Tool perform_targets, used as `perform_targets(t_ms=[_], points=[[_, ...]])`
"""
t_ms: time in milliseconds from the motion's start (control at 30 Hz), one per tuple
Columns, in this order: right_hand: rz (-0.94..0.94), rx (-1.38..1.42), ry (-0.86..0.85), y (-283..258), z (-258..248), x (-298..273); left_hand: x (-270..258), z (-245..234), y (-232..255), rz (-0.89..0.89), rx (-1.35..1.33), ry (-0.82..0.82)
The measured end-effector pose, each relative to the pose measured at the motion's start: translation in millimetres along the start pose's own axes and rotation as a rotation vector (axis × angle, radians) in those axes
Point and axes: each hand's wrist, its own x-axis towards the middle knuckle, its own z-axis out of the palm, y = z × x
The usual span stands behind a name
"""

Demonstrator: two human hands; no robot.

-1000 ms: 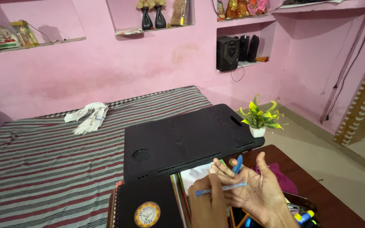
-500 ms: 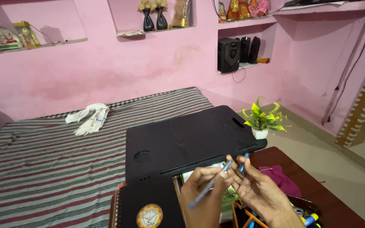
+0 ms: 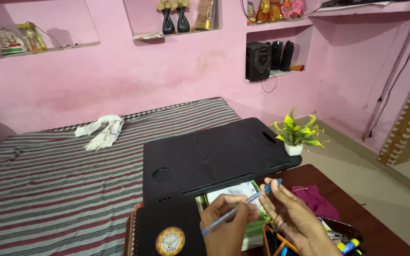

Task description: The person repeatedly picks up pens and markers from a tray, removes caps, and places them into a pen holder. They also move a small potted plant and a cloth on the desk. The task involves sorting and arranging stationery items on a small desk.

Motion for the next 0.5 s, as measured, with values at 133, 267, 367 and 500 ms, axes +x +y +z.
perform_targets(t_ms=[133, 267, 367, 500], points=[[0.008, -0.113, -0.016, 0, 3, -5, -1, 2, -3, 0.083, -0.009, -0.039], [0.015, -0.243, -0.070, -4, 8, -13, -2, 4, 1, 0.094, 0.006, -0.067], [0.011, -0.295, -0.113, -9, 14, -17, -1, 5, 7, 0.134, -0.038, -0.108], [0.010, -0.363, -0.125, -21, 21, -22, -2, 5, 18, 0.125, -0.076, -0.144]])
